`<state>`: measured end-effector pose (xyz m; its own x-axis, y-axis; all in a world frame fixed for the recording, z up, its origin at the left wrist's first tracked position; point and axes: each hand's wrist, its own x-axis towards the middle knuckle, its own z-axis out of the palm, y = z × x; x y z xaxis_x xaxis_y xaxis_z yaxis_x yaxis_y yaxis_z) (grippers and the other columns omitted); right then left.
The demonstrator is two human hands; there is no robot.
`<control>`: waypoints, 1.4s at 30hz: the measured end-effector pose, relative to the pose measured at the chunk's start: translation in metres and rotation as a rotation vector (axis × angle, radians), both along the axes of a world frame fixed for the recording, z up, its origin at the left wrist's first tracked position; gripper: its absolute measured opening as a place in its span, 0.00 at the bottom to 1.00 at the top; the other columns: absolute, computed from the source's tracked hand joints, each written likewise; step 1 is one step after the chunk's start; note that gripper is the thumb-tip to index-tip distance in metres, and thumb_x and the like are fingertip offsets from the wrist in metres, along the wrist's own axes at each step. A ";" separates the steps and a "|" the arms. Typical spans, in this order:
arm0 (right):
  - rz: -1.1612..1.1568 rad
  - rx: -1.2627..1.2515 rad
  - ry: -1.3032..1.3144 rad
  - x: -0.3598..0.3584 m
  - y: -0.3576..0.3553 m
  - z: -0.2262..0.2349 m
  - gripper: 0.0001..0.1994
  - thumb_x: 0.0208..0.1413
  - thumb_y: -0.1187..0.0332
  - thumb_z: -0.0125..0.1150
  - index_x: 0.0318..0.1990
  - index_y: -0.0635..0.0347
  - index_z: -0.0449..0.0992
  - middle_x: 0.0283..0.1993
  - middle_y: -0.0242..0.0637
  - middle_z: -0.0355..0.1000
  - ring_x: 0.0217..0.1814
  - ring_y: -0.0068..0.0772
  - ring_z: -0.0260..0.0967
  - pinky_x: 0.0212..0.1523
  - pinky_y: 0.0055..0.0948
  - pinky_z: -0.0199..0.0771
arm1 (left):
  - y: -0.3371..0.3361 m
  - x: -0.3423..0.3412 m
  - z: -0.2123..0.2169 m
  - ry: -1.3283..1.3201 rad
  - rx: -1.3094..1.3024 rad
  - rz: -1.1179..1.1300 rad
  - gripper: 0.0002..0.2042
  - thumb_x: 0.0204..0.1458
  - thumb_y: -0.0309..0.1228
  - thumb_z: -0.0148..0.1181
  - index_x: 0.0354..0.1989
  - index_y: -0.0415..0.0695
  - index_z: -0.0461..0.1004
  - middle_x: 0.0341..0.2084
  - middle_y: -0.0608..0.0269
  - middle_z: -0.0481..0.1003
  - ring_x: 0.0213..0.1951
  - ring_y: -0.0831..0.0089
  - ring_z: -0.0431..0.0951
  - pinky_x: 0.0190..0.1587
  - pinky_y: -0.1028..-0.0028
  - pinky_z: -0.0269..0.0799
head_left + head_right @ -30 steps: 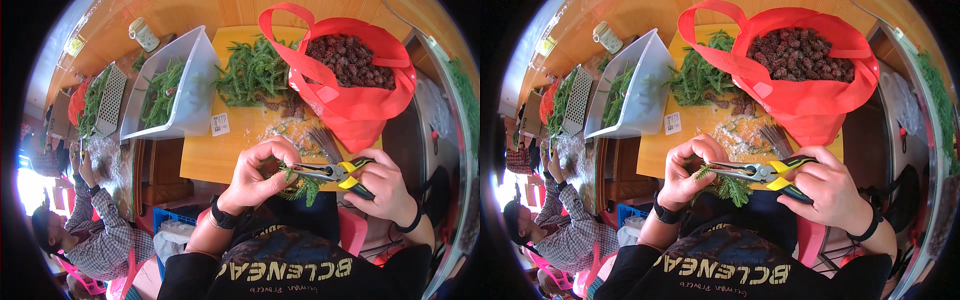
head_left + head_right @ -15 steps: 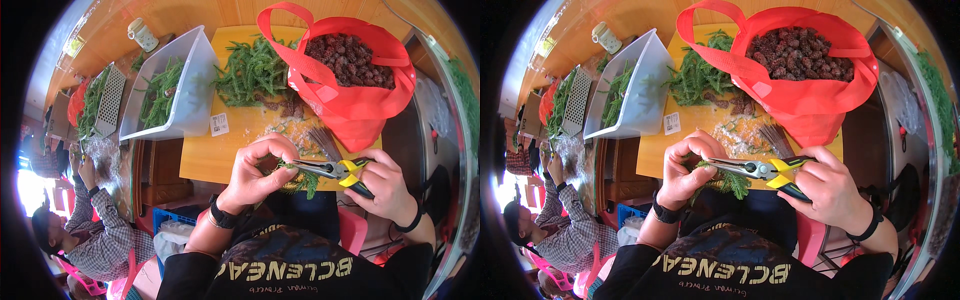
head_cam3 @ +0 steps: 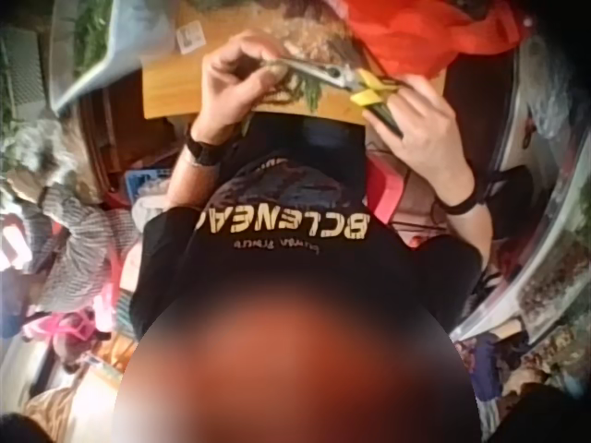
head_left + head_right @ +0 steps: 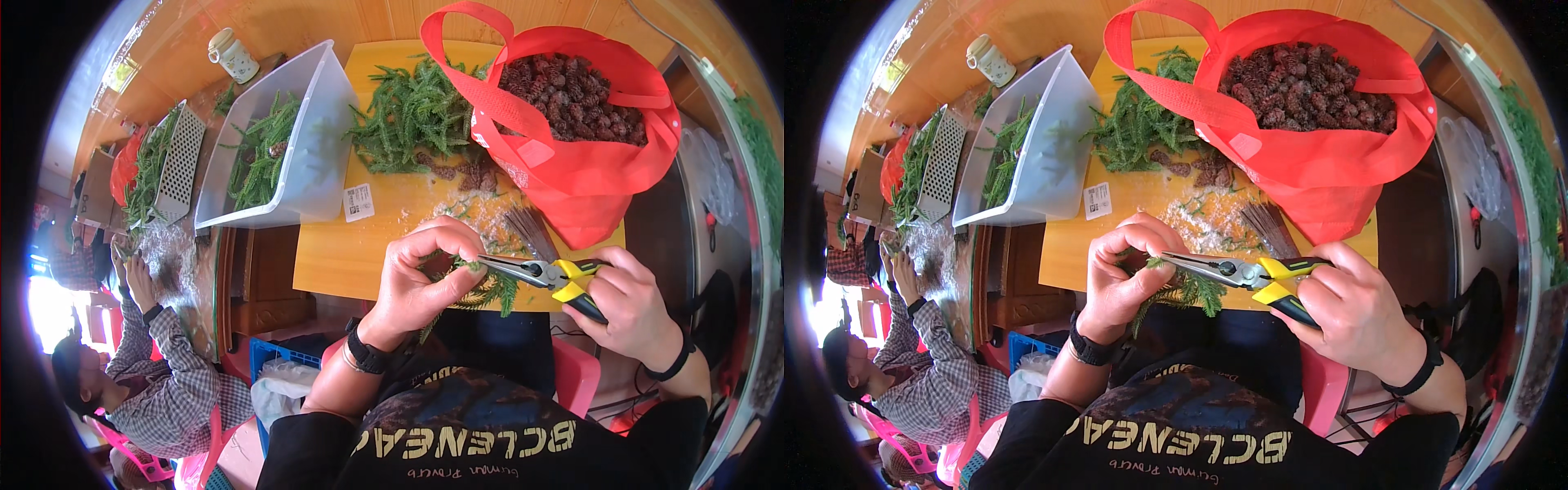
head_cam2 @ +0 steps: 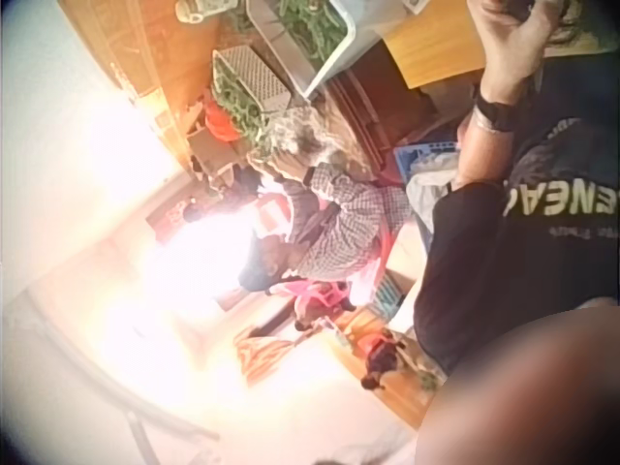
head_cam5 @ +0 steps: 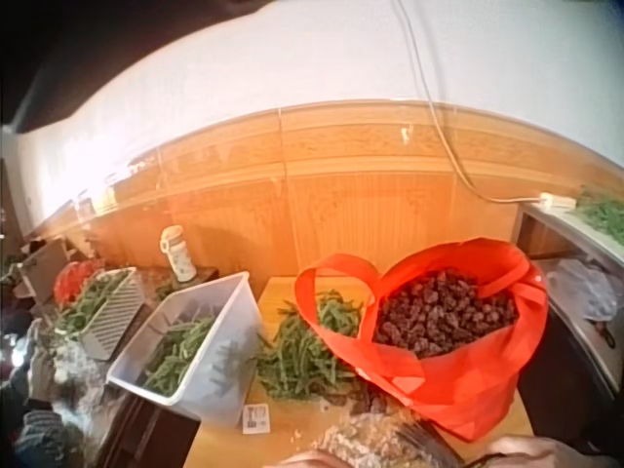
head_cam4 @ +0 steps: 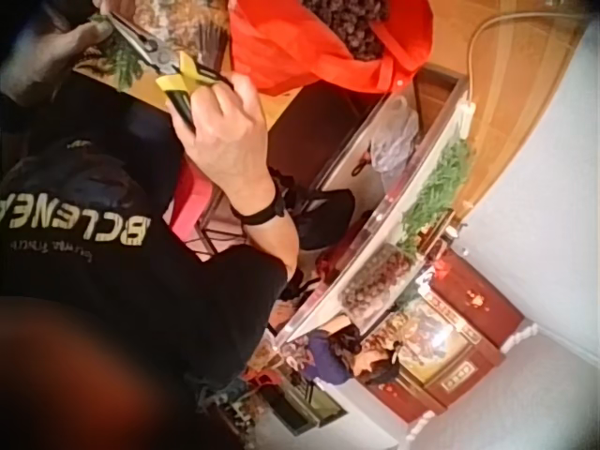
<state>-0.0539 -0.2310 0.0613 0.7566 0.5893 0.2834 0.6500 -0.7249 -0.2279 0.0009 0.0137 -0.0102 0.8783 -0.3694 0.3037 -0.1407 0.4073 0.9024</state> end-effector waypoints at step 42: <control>-0.113 0.121 -0.010 -0.005 0.012 -0.021 0.13 0.32 0.72 0.69 0.25 0.66 0.71 0.24 0.42 0.67 0.37 0.50 0.69 0.34 0.39 0.71 | -0.010 0.002 -0.003 -0.498 0.313 0.465 0.08 0.37 0.15 0.59 0.27 0.39 0.70 0.30 0.55 0.74 0.33 0.67 0.75 0.33 0.74 0.70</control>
